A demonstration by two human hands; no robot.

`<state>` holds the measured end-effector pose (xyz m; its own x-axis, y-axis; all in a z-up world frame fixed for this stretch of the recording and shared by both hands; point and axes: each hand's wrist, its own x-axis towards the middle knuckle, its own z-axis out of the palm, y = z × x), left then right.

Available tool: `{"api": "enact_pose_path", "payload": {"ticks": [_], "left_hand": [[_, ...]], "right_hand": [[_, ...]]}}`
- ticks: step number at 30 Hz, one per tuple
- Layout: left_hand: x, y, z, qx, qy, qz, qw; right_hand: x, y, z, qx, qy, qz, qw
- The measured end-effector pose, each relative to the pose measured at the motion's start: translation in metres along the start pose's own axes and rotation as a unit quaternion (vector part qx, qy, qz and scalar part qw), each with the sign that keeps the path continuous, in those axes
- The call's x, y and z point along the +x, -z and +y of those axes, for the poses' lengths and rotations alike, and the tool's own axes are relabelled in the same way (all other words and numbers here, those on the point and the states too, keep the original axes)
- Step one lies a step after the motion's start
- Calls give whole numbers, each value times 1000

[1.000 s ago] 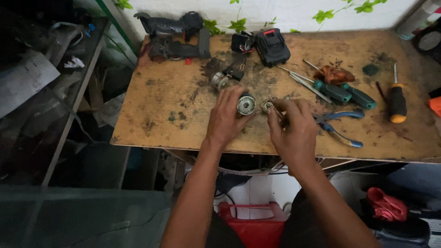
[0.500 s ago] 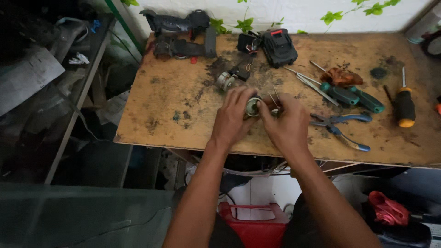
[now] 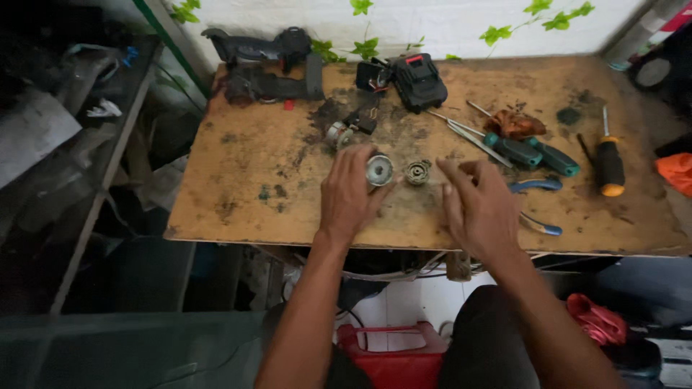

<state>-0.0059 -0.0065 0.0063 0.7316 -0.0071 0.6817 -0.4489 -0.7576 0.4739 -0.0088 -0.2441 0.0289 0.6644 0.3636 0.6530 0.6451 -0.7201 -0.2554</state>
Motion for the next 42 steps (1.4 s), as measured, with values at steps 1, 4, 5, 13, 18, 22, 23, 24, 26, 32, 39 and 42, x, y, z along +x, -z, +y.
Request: {"api": "enact_pose_path", "payload": {"ticks": [1,4,5,13,18,22,23,24,26,32,39,42], "left_hand": [[0,0,1,-4,1,0,1000],[2,6,9,12,-5,5,1000],[4,10,13,-9,8,-4,1000],[2,9,5,-14,48,9,999],[3,14,10,33,56,-72,995],[7,13,19,99,30,-92,990],[6,12,17,123,22,-97,987],[6,8,16,145,14,-104,984],[10,12,32,152,51,-130,979],[15,6,36,155,59,-137,977],[15,-1,33,131,46,-131,982],[12,3,33,114,76,-129,982]], "right_hand": [[-8,-4,11,-3,-1,-2,1000],[-21,-13,32,-48,78,-16,996],[-17,-13,30,-31,91,-37,995],[-14,-1,20,24,65,-134,989],[-14,3,19,-8,69,-117,991],[-19,-1,25,-4,64,-96,993],[-20,-5,28,-15,59,-97,993],[-23,-9,33,-26,53,-98,993],[-20,-3,33,-10,51,-94,994],[-19,-2,35,12,45,-95,994],[-16,5,34,-4,49,-125,991],[-21,-1,35,13,27,-128,991]]}}
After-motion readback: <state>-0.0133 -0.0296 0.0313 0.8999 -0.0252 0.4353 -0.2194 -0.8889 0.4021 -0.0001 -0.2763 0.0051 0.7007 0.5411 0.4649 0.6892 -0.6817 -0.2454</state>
